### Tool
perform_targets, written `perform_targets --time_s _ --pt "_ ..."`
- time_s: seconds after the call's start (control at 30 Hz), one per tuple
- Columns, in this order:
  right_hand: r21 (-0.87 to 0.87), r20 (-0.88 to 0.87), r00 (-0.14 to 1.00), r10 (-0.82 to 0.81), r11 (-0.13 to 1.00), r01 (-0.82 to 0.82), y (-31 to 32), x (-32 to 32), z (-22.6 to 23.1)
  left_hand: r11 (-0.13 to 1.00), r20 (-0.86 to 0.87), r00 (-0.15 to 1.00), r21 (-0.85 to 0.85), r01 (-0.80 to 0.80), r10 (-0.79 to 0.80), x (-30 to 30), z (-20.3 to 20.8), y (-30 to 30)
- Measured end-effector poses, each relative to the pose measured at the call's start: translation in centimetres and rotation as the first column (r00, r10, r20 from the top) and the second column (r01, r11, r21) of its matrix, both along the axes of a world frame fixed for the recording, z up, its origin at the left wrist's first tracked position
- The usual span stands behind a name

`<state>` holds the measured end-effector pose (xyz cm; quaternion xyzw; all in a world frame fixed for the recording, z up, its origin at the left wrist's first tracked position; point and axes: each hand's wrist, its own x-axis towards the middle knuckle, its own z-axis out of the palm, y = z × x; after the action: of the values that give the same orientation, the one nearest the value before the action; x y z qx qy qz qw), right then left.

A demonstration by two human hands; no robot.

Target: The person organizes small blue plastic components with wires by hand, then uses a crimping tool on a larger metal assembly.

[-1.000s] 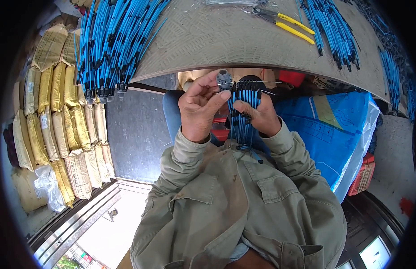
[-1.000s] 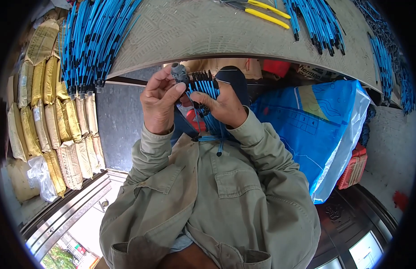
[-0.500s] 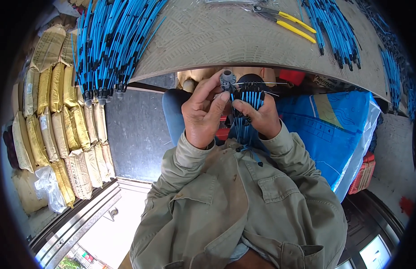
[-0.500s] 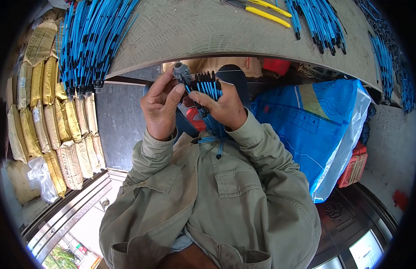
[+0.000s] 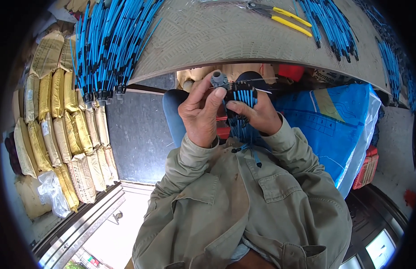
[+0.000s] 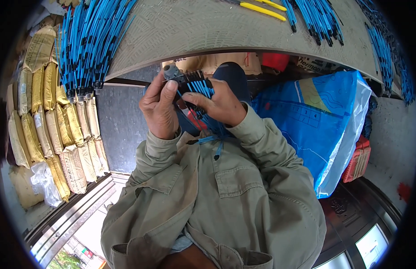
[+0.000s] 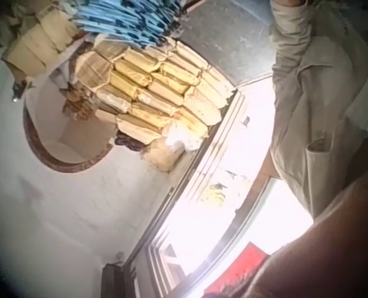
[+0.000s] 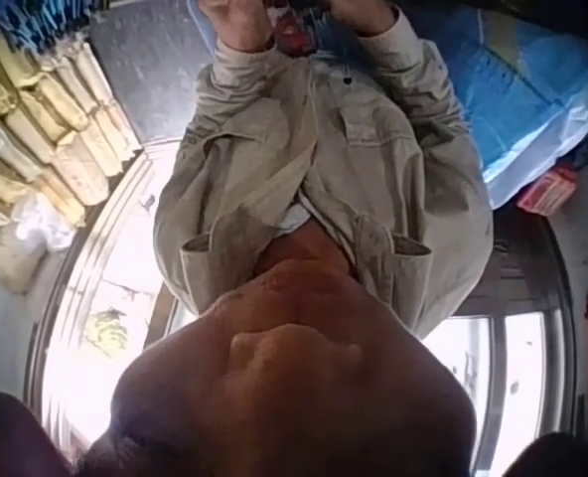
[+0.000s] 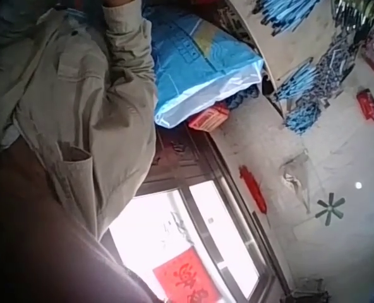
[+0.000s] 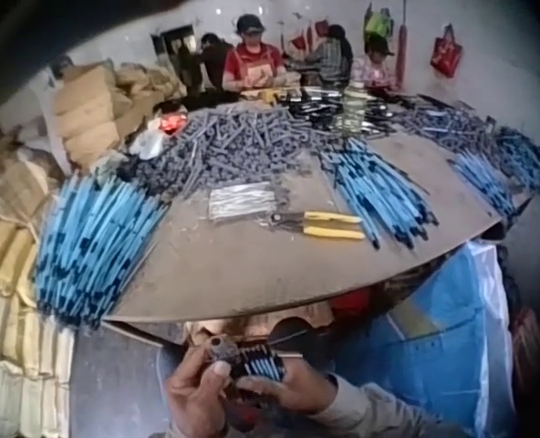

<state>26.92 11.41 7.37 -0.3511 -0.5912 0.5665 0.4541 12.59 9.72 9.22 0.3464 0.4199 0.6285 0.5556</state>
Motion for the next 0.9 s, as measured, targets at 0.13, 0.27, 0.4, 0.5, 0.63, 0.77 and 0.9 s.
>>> perform_targets --time_s 0.13,0.27,0.4,0.5,0.63,0.77,0.9 --pt "-0.208 -0.080 0.952 0.295 0.929 -0.306 1.0 0.5 -0.2 0.999 0.017 1.000 0.049 0.015 -0.016 -0.6 0.0 0.5" --pt "-0.029 -0.200 0.977 0.077 0.996 -0.085 0.8 -0.1 -0.7 0.999 0.114 0.993 0.013 0.035 -0.037 -0.6 0.5 0.3" --pt "0.173 -0.207 0.976 0.064 0.985 -0.027 1.2 0.1 -0.9 0.993 0.050 0.994 0.079 0.088 -0.092 -0.9 0.2 0.1" --pt "0.202 -0.199 0.973 0.113 0.977 -0.073 1.4 0.1 -0.4 0.981 -0.149 0.989 0.186 0.047 -0.019 -0.7 0.5 0.0" --pt "0.178 -0.247 0.967 0.065 0.984 -0.021 1.4 -0.1 -0.5 0.971 -0.172 0.985 0.231 0.059 -0.019 -0.7 0.5 0.0" --pt "-0.029 -0.236 0.970 0.063 0.997 -0.072 0.7 0.1 -0.5 0.983 -0.095 0.987 0.118 0.140 -0.129 -1.6 0.1 0.2" --pt "0.111 0.010 0.998 0.057 0.992 -0.058 0.8 0.7 0.3 0.967 -0.033 0.969 0.069 0.245 -0.243 -2.2 0.4 0.6"
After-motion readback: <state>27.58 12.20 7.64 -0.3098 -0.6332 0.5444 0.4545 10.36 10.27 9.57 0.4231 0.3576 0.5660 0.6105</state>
